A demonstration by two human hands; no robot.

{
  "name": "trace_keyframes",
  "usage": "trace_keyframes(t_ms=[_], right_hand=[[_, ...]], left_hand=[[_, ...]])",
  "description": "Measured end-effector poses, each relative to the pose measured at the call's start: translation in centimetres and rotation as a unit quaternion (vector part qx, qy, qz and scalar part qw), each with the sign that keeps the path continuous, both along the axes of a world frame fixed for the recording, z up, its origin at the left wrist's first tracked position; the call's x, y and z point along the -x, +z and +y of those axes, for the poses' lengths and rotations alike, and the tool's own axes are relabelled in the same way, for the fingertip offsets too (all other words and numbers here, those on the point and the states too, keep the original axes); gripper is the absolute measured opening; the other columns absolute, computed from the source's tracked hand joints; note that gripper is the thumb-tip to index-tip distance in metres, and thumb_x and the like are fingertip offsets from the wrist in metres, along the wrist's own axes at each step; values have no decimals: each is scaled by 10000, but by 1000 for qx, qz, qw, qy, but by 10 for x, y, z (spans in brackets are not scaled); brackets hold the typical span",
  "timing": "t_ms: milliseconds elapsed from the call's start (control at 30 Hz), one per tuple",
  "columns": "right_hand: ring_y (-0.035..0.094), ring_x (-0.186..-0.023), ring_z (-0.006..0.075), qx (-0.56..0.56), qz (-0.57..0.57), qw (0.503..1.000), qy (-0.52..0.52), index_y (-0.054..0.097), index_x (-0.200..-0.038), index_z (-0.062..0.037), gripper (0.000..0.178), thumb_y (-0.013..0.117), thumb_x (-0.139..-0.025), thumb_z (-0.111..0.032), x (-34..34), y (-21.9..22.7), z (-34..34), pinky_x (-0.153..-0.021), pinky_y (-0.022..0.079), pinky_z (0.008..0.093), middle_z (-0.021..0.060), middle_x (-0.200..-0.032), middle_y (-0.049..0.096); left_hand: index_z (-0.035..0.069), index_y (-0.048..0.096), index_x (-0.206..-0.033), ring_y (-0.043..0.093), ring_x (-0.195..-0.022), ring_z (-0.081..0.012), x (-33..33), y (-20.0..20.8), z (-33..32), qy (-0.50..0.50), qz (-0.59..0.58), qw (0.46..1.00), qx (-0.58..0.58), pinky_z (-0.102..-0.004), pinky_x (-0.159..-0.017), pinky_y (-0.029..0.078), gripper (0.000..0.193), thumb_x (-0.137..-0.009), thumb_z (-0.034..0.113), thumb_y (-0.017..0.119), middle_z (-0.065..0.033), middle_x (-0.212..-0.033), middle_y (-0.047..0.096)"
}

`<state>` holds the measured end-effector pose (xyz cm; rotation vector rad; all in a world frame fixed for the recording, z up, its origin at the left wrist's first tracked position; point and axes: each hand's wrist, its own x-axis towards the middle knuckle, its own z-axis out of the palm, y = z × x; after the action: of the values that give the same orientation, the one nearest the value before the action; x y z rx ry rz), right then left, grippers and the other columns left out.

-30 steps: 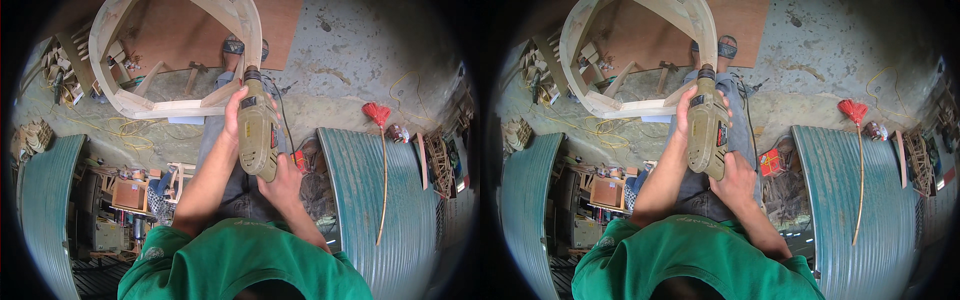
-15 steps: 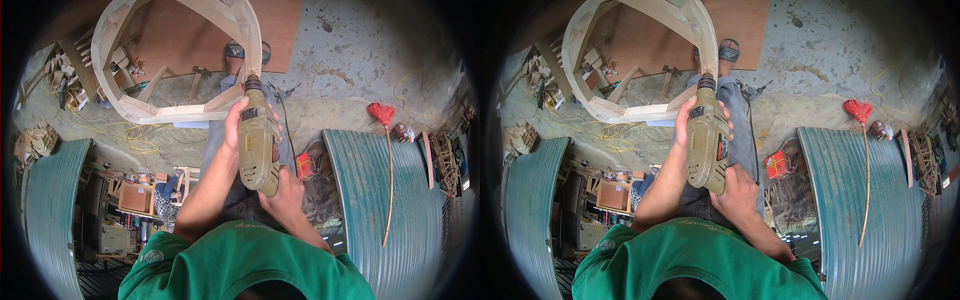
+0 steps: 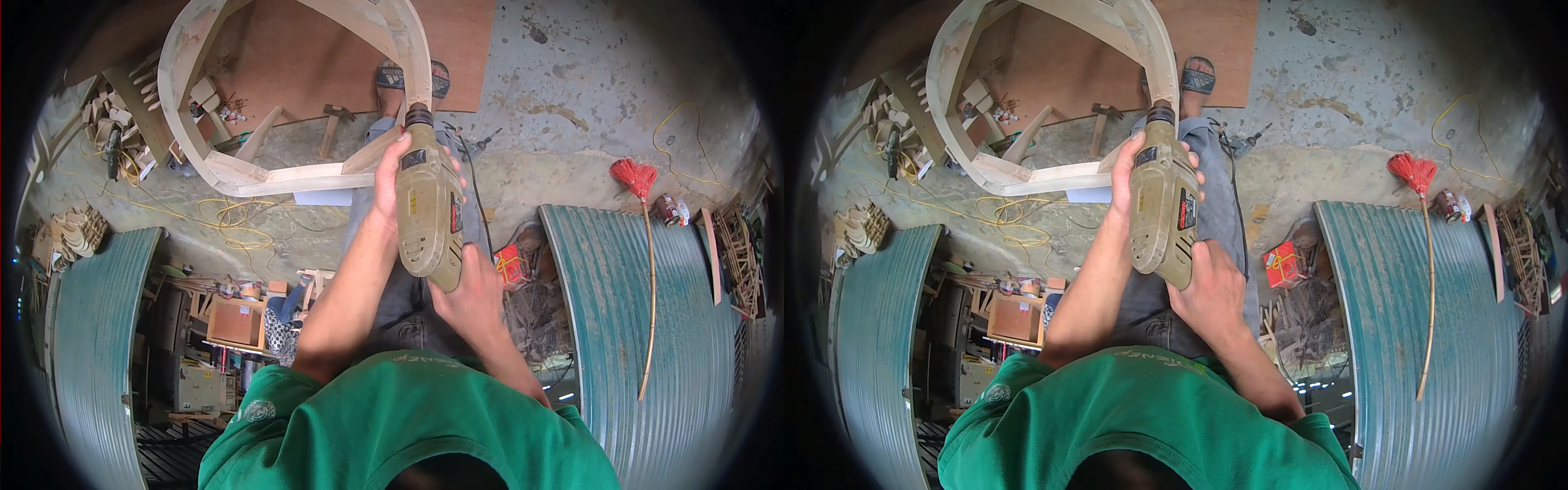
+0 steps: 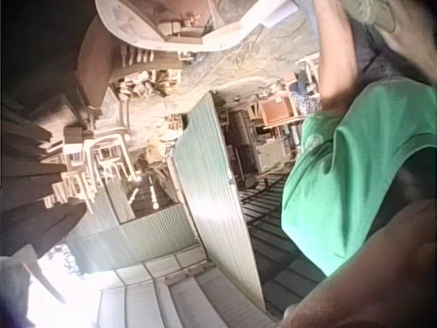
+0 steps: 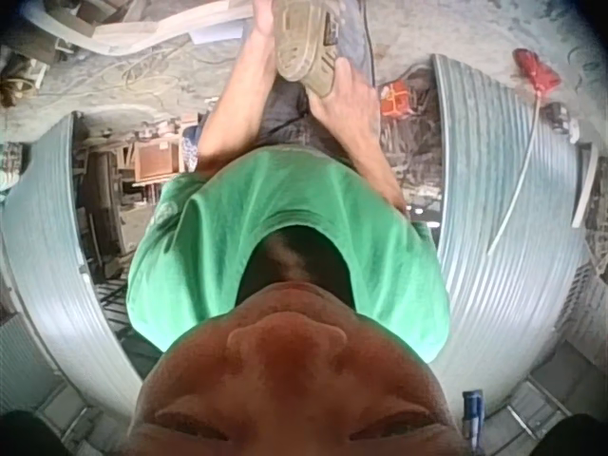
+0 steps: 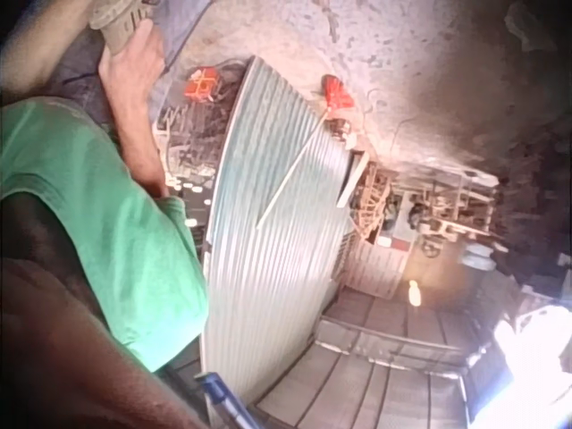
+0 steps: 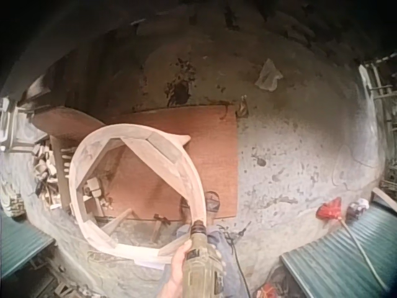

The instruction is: Using a power drill to create holes in a wooden chair frame.

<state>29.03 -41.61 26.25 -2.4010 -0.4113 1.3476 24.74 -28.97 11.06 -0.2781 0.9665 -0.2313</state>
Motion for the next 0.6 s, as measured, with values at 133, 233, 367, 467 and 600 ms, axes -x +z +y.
trace_keyframes(t_ms=[133, 233, 367, 467, 600], right_hand=[[622, -785, 382, -12, -3, 1000, 0, 480, -978, -21, 452, 810, -691, -136, 5, 10, -4, -650, 513, 484, 167, -879, 559], [623, -787, 386, -18, -1, 1000, -2, 480, -963, -20, 439, 806, -691, -132, 7, 21, -7, -652, 519, 481, 173, -890, 561], [657, -871, 408, -55, -6, 998, -6, 482, -915, -3, 394, 794, -706, -121, 9, 51, -12, -683, 555, 460, 253, -1089, 603], [668, -1000, 440, -48, 7, 998, -27, 482, -890, 21, 375, 789, -719, -109, 10, 74, -18, -735, 579, 442, 350, -1324, 525], [643, -1130, 470, -41, 64, 997, -25, 480, -899, 45, 382, 794, -726, -88, 8, 79, -30, -787, 584, 436, 395, -1476, 399]], left_hand=[[22, 588, -1158, 672, -930, -358, 2, 9, -1, -10, 3, 1000, -3, -538, -773, 582, 644, -936, 613, 459, -174, -1059, 632], [25, 581, -1171, 669, -940, -360, 4, 22, -1, -13, 1, 1000, -4, -542, -782, 579, 653, -938, 620, 445, -174, -1068, 628], [32, 573, -1189, 668, -952, -364, 9, 55, -6, 5, 10, 1000, 22, -549, -802, 573, 655, -939, 623, 439, -178, -1078, 627], [44, 580, -1159, 695, -916, -344, 16, 81, -15, 4, 34, 999, 40, -508, -764, 581, 598, -939, 590, 478, -161, -1025, 664], [50, 580, -1149, 695, -920, -334, 24, 88, -26, -11, 77, 996, 47, -482, -784, 578, 585, -943, 587, 475, -155, -1025, 662]])
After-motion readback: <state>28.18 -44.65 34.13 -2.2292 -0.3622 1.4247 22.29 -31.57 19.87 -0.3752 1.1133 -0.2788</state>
